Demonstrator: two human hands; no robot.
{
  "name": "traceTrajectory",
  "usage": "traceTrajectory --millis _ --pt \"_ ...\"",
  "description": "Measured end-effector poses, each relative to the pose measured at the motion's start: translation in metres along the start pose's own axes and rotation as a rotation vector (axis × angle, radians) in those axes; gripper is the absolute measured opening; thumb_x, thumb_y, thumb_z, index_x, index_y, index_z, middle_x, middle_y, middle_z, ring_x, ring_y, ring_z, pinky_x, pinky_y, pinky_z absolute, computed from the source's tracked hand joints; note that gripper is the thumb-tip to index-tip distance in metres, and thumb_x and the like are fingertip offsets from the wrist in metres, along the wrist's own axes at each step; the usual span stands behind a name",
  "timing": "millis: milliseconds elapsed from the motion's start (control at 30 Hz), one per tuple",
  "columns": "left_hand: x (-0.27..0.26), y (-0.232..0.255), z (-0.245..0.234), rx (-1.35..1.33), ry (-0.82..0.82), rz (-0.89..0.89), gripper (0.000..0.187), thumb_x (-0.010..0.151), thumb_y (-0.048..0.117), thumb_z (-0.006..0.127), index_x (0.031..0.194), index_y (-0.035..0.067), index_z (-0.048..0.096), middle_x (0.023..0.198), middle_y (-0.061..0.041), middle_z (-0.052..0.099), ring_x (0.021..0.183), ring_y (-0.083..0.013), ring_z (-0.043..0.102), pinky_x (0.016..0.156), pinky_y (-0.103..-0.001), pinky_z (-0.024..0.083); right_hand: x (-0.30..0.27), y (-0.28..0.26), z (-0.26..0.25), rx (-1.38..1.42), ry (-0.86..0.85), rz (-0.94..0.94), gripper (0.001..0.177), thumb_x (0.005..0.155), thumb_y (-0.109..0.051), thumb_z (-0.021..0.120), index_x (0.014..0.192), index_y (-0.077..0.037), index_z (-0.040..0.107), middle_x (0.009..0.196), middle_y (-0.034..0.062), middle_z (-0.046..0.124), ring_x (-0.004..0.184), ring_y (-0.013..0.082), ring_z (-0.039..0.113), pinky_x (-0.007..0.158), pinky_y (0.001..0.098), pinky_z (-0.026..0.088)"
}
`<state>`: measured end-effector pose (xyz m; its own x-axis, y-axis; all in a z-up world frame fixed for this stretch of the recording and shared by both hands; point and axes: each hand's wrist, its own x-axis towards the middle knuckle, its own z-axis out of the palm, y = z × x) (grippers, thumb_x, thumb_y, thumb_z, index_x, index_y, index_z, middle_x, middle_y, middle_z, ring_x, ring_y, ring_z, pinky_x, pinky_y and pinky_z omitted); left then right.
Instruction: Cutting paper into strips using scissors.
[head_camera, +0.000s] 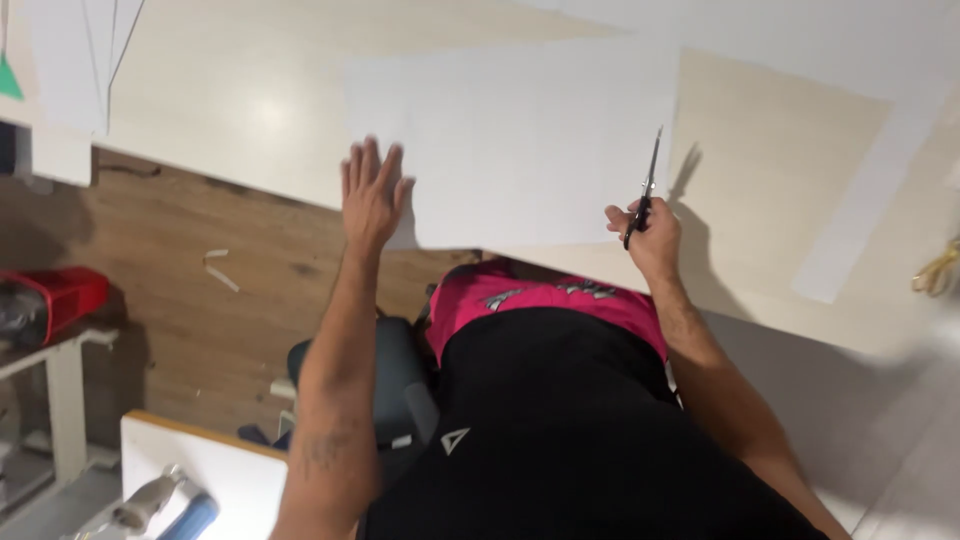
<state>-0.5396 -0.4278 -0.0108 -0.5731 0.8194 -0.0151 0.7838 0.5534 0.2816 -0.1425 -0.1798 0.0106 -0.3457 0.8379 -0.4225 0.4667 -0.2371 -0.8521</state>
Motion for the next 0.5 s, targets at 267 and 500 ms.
traceTrajectory --millis 267,500 --pt "0.078 0.011 0.044 0.012 -0.070 0.127 0.065 0.111 0.070 0.017 0.170 0.041 0.017 0.175 -0.001 -0.003 0.162 -0.0236 -0.001 0.131 -0.050 0.011 -0.064 -0.069 0.075 0.030 -0.413 0.260 0.026 0.096 -0.015 0.074 0.095 -0.010 0.048 0.104 0.0201 0.077 0.087 0.0276 0.079 0.078 0.0359 0.064" --pt "0.102 -0.001 -0.012 0.093 -0.231 0.488 0.088 0.108 0.076 0.016 0.170 0.014 0.008 0.175 -0.012 0.004 0.164 -0.0279 0.007 0.135 -0.044 0.011 -0.108 -0.095 0.126 0.105 -0.716 0.346 0.045 0.101 -0.044 0.058 0.084 -0.002 0.057 0.054 0.0137 0.067 0.040 0.0220 0.064 0.042 0.0306 0.055"
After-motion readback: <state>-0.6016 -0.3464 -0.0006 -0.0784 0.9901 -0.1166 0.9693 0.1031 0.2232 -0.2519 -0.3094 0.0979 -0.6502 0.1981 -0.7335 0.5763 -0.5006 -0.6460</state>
